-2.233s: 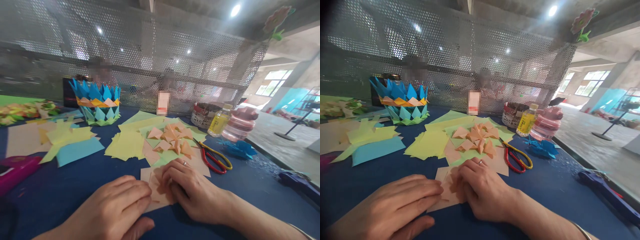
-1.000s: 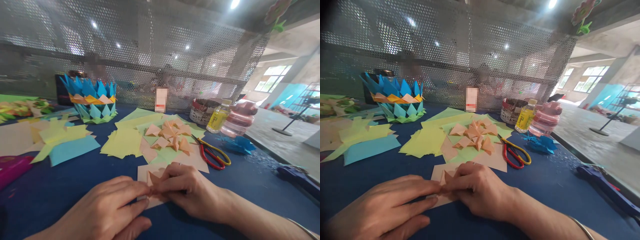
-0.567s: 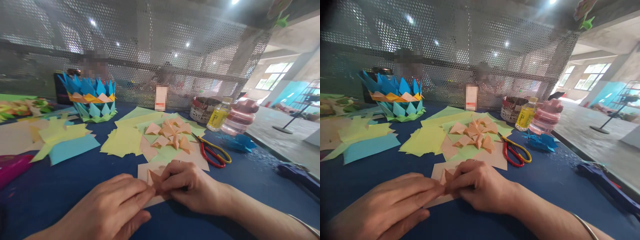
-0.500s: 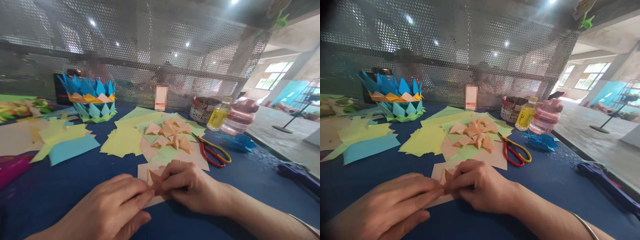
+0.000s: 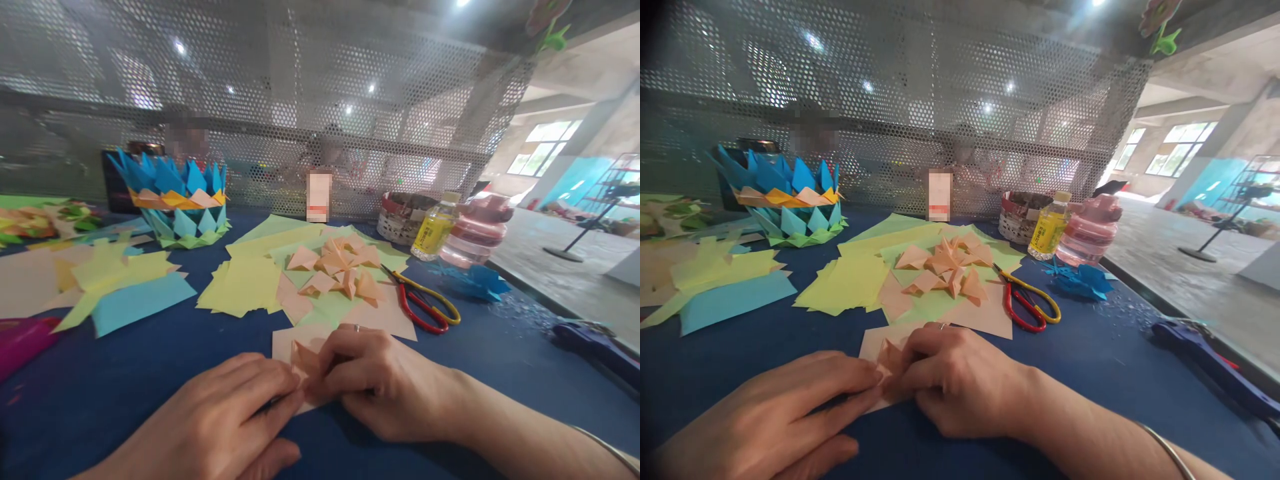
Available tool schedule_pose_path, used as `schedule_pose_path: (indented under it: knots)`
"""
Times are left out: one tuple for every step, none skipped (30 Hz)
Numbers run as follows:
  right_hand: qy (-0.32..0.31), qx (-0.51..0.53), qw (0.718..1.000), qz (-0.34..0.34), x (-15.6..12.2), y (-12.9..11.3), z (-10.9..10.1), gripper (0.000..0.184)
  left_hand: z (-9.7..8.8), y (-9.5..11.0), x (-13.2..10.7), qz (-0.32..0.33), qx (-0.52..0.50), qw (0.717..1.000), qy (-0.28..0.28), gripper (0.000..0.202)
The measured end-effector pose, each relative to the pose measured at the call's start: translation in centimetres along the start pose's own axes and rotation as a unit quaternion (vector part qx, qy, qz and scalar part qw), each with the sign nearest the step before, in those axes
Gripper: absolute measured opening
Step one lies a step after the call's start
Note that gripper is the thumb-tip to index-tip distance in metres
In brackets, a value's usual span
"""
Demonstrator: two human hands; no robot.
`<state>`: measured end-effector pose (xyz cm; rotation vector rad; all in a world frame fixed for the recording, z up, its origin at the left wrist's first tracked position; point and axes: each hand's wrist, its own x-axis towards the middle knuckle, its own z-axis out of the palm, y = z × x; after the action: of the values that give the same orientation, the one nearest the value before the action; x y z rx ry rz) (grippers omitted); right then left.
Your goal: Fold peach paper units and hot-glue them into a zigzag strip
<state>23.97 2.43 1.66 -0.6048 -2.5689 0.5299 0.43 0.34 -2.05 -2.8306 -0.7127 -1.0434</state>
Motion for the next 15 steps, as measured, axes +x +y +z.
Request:
schedule_pose_path:
  knots:
    - [0.000,-0.005,1.000,-0.001,-0.01,-0.04,0.00,0.042,0.02,0.04,-0.01,0.000,0.000,1.000,0.000,0.027]
    - [0.000,-0.011,1.000,-0.003,-0.02,-0.07,-0.01,0.041,0.03,0.07,-0.04,0.000,0.002,1.000,0.002,0.027]
    - [0.001,-0.018,1.000,-0.005,-0.02,-0.09,-0.01,0.040,0.03,0.09,-0.06,0.001,0.004,1.000,0.003,0.027]
    - [0.000,-0.025,1.000,-0.006,-0.03,-0.11,-0.02,0.040,0.03,0.09,-0.07,0.004,0.006,1.000,0.004,0.027]
    - [-0.002,-0.033,0.999,-0.006,-0.04,-0.13,-0.02,0.039,0.01,0.08,-0.06,0.008,0.008,1.000,0.006,0.027]
    - [-0.003,-0.042,0.999,-0.007,-0.07,-0.14,0.00,0.037,-0.03,0.07,-0.03,0.010,0.010,1.000,0.006,0.027]
    - [-0.002,-0.054,0.999,-0.008,-0.09,-0.15,0.02,0.035,-0.07,0.05,0.01,0.010,0.011,1.000,0.004,0.027]
    - [-0.001,-0.068,0.998,-0.010,-0.11,-0.15,0.06,0.033,-0.11,0.04,0.06,0.009,0.013,1.000,0.001,0.027]
    - [-0.002,-0.084,0.996,-0.012,-0.13,-0.16,0.10,0.030,-0.16,0.02,0.12,0.008,0.013,1.000,-0.003,0.027]
    - [-0.004,-0.101,0.995,-0.015,-0.14,-0.16,0.15,0.028,-0.20,0.02,0.17,0.006,0.013,1.000,-0.007,0.028]
    - [-0.003,-0.119,0.993,-0.017,-0.14,-0.16,0.20,0.025,-0.23,0.02,0.21,0.005,0.011,1.000,-0.010,0.028]
    - [-0.004,-0.134,0.991,-0.018,-0.14,-0.17,0.25,0.024,-0.24,0.03,0.24,0.006,0.008,1.000,-0.011,0.028]
    - [-0.003,-0.147,0.989,-0.019,-0.13,-0.18,0.28,0.023,-0.24,0.03,0.27,0.008,0.005,1.000,-0.009,0.028]
    - [-0.001,-0.158,0.987,-0.021,-0.12,-0.20,0.30,0.022,-0.23,0.04,0.28,0.011,0.003,1.000,-0.007,0.028]
    - [0.002,-0.167,0.986,-0.022,-0.11,-0.22,0.30,0.021,-0.21,0.04,0.30,0.013,0.003,1.000,-0.005,0.028]
